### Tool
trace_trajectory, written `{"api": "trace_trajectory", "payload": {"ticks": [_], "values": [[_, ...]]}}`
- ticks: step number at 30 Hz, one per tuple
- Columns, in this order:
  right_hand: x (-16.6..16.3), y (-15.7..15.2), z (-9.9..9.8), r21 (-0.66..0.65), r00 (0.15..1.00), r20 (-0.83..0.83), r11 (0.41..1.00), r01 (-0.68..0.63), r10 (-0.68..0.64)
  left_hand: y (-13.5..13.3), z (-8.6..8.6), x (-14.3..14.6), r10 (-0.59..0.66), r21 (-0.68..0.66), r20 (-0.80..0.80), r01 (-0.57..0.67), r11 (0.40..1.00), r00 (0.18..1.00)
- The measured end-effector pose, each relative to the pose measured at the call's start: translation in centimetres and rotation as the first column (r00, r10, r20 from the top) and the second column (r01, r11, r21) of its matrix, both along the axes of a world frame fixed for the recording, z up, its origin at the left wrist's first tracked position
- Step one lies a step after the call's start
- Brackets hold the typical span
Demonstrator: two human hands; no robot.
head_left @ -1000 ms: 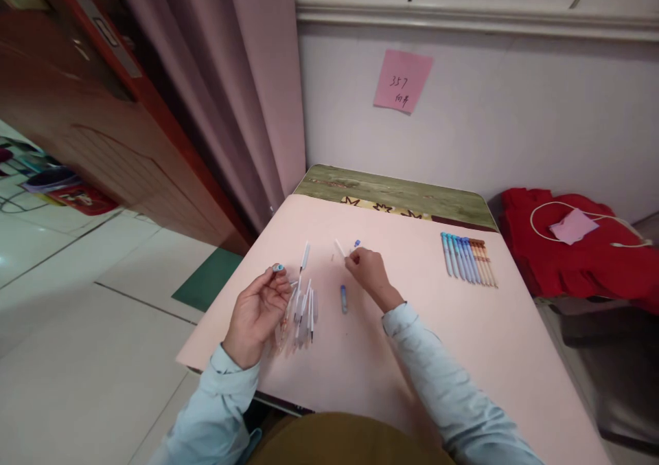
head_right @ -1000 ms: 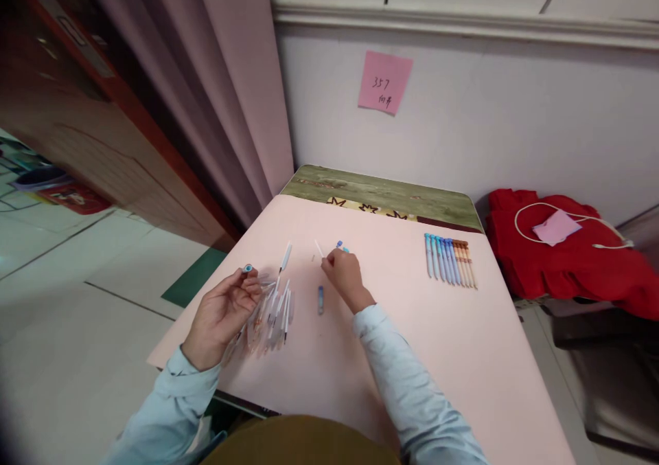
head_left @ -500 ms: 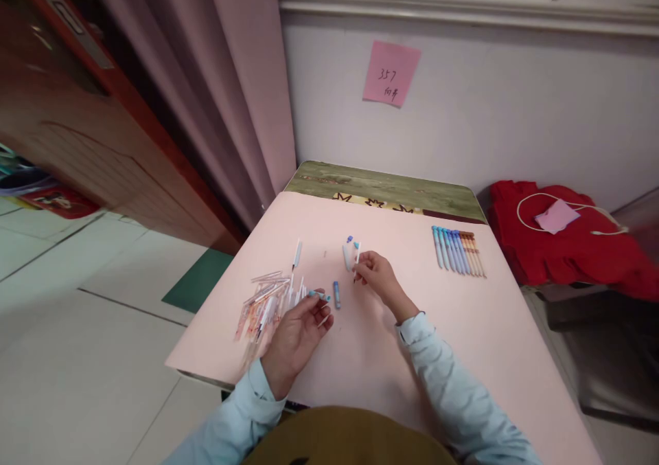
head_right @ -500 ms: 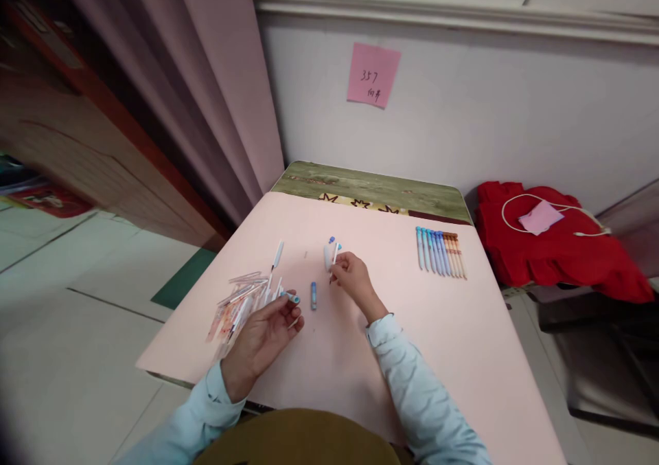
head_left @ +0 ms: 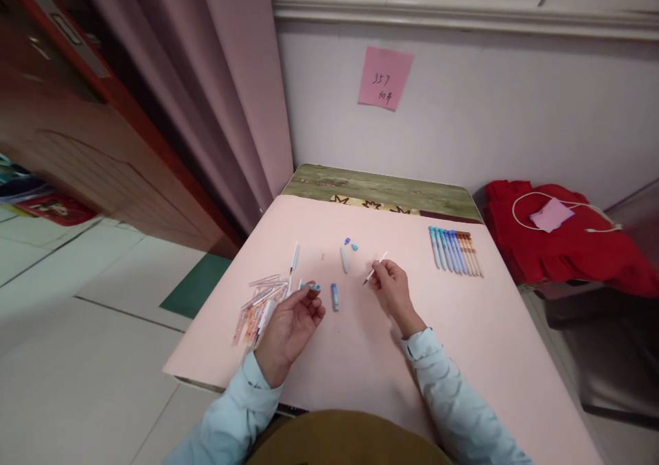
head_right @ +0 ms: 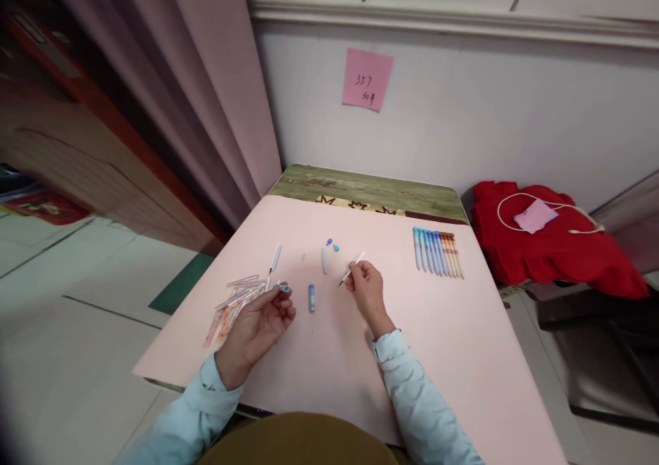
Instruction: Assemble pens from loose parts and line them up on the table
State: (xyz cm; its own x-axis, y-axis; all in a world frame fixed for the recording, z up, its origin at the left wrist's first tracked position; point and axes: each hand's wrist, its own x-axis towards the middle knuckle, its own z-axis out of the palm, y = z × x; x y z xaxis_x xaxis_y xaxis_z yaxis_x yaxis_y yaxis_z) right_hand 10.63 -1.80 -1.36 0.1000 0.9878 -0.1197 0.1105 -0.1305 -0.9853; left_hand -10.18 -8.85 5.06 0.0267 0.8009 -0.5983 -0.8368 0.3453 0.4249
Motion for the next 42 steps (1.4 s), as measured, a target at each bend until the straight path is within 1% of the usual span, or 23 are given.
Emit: {"api": "trace_trajectory", "payload": {"ticks": [2,4,5,7,9,10,13,19,22,26,30,33,38,42], "values": [[0.3,-0.7,-0.2,-0.056,0.984,0.135,0.992,-0.113,0.119,0.4,0.2,-0.2,0.017,0.033,-0.008,-0.017,0.999,1.0],[0.4,-1.2,0.0,-0.092,0.91,0.347,0.974,-0.207,0.226,0.7,0.3,-0.3,0.026,0.054,-0.021,-0.024,0.998,0.999],[0.3,-1.4,0.1,-0.09,0.857,0.45,0.968,-0.234,0.249,0.7,0.4,-0.3,0.025,0.053,-0.028,-0.023,0.998,0.999],[-0.1,-1.6,0.5,-0.056,0.755,0.616,0.968,-0.244,0.226,0.6,0.5,-0.1,0.019,0.04,-0.038,-0.018,0.999,0.999],[-0.5,-1.6,0.8,-0.03,0.68,0.707,0.97,-0.242,0.192,0.3,0.6,0.2,0.011,0.025,-0.044,-0.01,1.0,0.999],[-0.7,-1.7,0.8,-0.027,0.659,0.729,0.97,-0.243,0.185,0.2,0.5,0.3,0.008,0.022,-0.049,-0.007,1.0,0.999],[-0.9,-1.7,0.7,-0.035,0.648,0.736,0.968,-0.248,0.193,-0.3,0.4,0.4,0.0,0.028,-0.071,0.002,1.0,0.997],[-0.7,-1.5,1.1,-0.073,0.713,0.667,0.971,-0.228,0.218,-0.1,0.3,0.4,-0.062,-0.036,-0.086,0.059,0.998,0.994],[-0.7,-1.1,1.4,-0.077,0.734,0.643,0.971,-0.225,0.221,0.1,0.6,0.4,-0.08,-0.036,-0.059,0.078,0.996,0.995],[-0.9,-1.0,1.2,-0.057,0.688,0.7,0.975,-0.214,0.192,0.2,0.8,0.2,-0.047,-0.016,-0.051,0.047,0.999,0.998],[-1.4,-0.7,0.8,-0.077,0.652,0.735,0.978,-0.192,0.186,0.1,0.6,0.0,-0.016,-0.038,-0.074,0.013,0.999,0.997],[-2.1,0.1,1.2,-0.083,0.644,0.744,0.981,-0.174,0.177,0.0,0.4,0.1,-0.033,-0.048,-0.046,0.031,0.998,0.998],[-4.1,2.4,2.2,-0.128,0.543,0.813,0.975,-0.182,0.208,-0.1,0.3,0.4,-0.061,-0.071,0.006,0.062,0.996,0.998],[-5.5,4.2,2.4,-0.161,0.54,0.809,0.971,-0.177,0.232,-0.2,0.5,0.5,-0.105,-0.061,0.008,0.105,0.993,0.994]]}}
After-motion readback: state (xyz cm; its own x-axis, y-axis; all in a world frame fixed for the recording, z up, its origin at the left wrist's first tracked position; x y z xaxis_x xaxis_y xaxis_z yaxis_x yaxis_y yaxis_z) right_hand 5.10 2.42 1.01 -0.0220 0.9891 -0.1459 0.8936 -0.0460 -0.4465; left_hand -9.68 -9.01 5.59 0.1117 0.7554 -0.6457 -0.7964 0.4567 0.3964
